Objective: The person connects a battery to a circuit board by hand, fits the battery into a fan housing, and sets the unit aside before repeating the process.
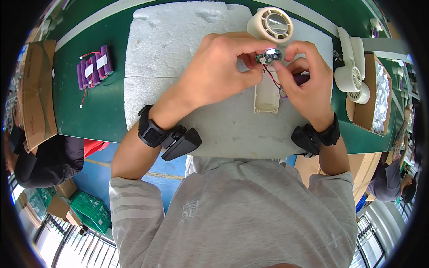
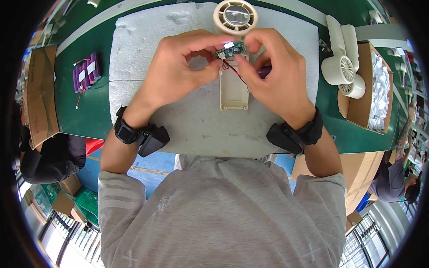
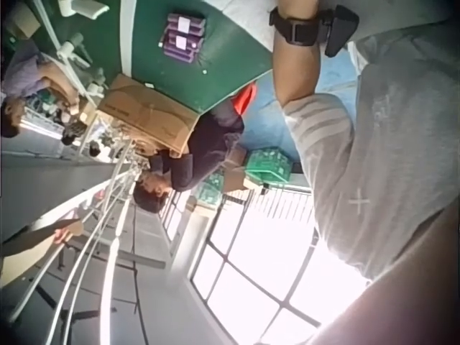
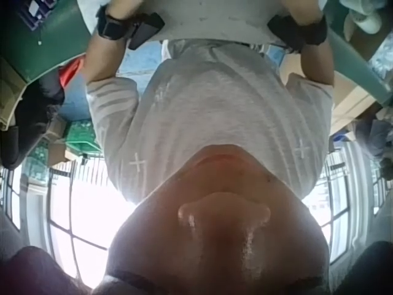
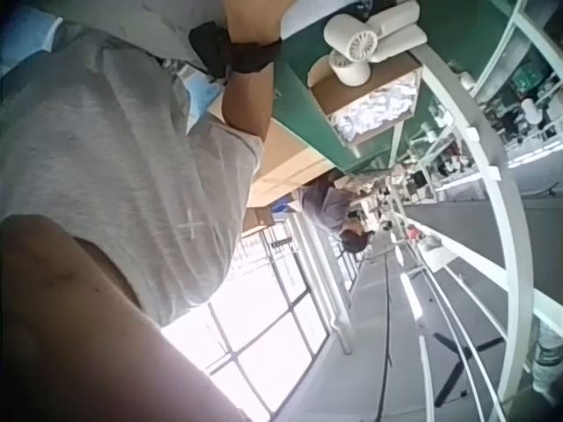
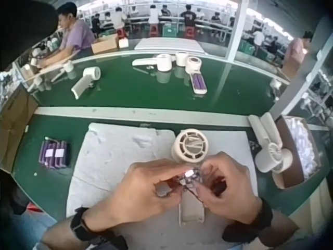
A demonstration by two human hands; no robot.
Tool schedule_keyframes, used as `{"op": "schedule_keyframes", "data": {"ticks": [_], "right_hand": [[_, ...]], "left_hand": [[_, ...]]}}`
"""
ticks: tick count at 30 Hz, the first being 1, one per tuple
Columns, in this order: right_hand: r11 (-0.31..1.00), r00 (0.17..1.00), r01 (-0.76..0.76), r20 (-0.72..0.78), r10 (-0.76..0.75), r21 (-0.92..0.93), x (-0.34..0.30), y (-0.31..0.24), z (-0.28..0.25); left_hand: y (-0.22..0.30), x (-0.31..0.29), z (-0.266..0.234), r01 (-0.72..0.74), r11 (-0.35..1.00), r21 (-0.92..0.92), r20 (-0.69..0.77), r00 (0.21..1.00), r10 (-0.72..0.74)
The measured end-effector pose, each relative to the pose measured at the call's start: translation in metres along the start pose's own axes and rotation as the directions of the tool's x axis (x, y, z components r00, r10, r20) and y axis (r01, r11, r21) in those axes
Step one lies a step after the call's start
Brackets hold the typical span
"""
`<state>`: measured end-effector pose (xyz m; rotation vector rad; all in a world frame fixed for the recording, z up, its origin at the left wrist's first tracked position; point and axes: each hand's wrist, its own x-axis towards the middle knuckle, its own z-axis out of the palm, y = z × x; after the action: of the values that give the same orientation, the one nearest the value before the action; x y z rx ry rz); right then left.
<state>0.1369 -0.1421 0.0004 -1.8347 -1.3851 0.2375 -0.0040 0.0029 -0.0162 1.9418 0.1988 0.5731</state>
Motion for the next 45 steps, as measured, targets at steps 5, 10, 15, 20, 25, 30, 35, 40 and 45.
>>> {"op": "schedule_keyframes", "data": {"ticks": [5,10,15,20,25,30,35,40,45], "right_hand": [[0.999,0.999,0.022,0.036,-0.023,0.036,0.005,-0.001,0.002],[0.999,0.999,0.034,0.019,-0.035,0.032,0.004,0.001,0.001],[0.998,0.999,0.049,0.01,-0.05,0.038,0.004,0.003,0.001],[0.998,0.998,0.059,0.008,-0.059,0.024,0.004,0.005,0.001],[0.997,1.0,0.016,0.012,-0.017,0.071,0.004,0.006,0.002],[0.99,0.999,-0.041,0.029,0.037,0.139,0.004,0.005,0.002],[0.97,0.993,-0.112,0.049,0.104,0.216,0.003,0.006,0.002],[0.918,0.976,-0.219,0.088,0.201,0.331,0.003,0.003,-0.001],[0.946,0.977,-0.203,0.117,0.179,0.253,0.003,0.002,-0.005]], "left_hand": [[0.0,-0.002,0.003,0.017,0.999,-0.036,-0.06,0.998,-0.019],[0.002,-0.004,0.003,0.125,0.981,-0.145,-0.078,0.987,-0.138],[0.0,-0.005,0.005,0.161,0.972,-0.17,-0.098,0.979,-0.179],[0.0,-0.005,0.005,0.07,0.995,-0.067,-0.123,0.989,-0.077],[0.0,-0.005,0.004,0.101,0.995,-0.02,-0.054,0.993,-0.102],[-0.003,-0.004,0.007,0.087,0.995,-0.051,-0.126,0.988,-0.092],[-0.008,-0.005,0.013,0.074,0.986,-0.152,-0.152,0.984,-0.097],[0.005,-0.007,0.016,0.151,0.978,-0.144,-0.065,0.985,-0.161],[0.013,-0.008,0.021,0.231,0.972,-0.039,-0.062,0.97,-0.234]]}}
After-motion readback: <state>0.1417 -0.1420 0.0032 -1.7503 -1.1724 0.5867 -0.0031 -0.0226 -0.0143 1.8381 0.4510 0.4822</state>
